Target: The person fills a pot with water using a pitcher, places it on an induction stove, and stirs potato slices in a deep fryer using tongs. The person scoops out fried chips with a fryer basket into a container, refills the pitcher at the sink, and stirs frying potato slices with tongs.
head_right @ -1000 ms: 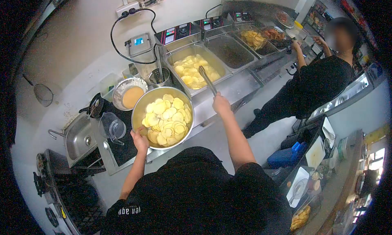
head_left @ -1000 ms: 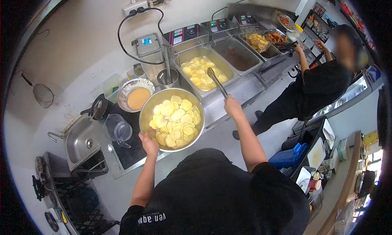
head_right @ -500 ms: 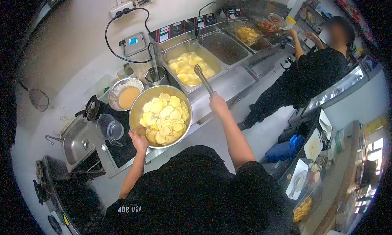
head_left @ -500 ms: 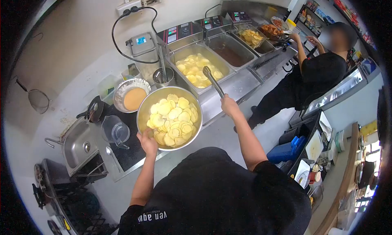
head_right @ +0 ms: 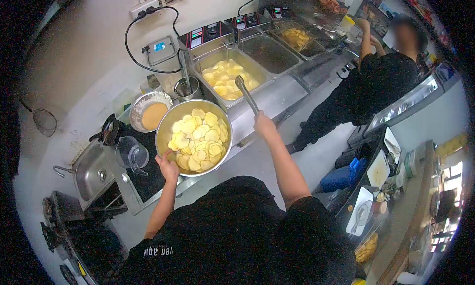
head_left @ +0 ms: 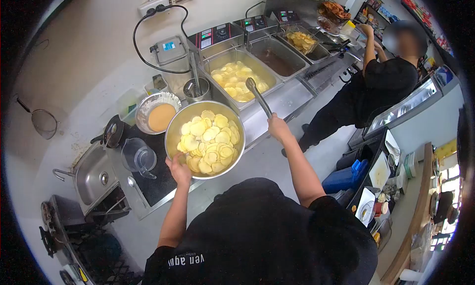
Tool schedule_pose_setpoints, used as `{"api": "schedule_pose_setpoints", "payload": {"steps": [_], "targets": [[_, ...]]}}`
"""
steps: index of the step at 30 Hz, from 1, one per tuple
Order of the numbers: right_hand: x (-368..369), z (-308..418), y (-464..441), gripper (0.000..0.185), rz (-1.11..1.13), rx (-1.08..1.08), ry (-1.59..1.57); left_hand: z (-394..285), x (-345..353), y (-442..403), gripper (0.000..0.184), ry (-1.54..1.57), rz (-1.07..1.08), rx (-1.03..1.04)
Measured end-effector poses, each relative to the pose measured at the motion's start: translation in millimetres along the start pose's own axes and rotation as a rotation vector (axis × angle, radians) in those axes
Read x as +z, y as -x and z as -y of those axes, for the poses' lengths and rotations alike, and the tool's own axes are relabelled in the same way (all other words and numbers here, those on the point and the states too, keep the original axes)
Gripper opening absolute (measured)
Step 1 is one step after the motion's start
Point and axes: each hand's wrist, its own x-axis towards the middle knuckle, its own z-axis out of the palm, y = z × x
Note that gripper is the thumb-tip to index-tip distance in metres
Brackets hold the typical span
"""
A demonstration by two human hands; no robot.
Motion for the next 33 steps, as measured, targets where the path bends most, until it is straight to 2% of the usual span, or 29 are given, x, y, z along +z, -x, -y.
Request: {"api": "schedule_pose_setpoints", "payload": {"steps": [7, 11, 14, 17, 19, 22, 25, 28, 33], "targets": [[-10, 11, 18, 0.030, 0.069, 0.117, -0.053, 2, 0, 0, 0.041, 0.004, -0.017, 0.042], [-11, 14, 23, 0.032, 0.072, 0.110, -0.067, 1, -2, 0, 0.040, 0.043, 0.007, 0.035], [-1, 4, 18, 0.034, 0.013, 0.027, 0.018, 1, -3, 0, 0.039, 0.069, 0.018, 0.039], [-7, 15, 22, 0.035, 0.066, 0.090, -0.051, 4, -1, 0, 0.040, 0.068, 0.009, 0.046], [-25, 38, 34, 0.033, 0.164, 0.237, -0.141, 4, -1, 0, 0.040, 0.065, 0.000, 0.061], [-14, 30, 29, 0.033, 0.095, 0.167, -0.073, 2, -1, 1, 0.043, 0.069, -0.033, 0.089], [-17, 35, 33, 0.033, 0.122, 0.200, -0.097, 1, -3, 1, 0.043, 0.044, -0.034, 0.084], [-8, 28, 30, 0.033, 0.070, 0.146, -0.073, 1, -5, 0, 0.042, 0.077, 0.015, 0.064], [-11, 35, 33, 0.034, 0.128, 0.219, -0.128, 3, -5, -1, 0.043, 0.078, 0.030, 0.074]]}}
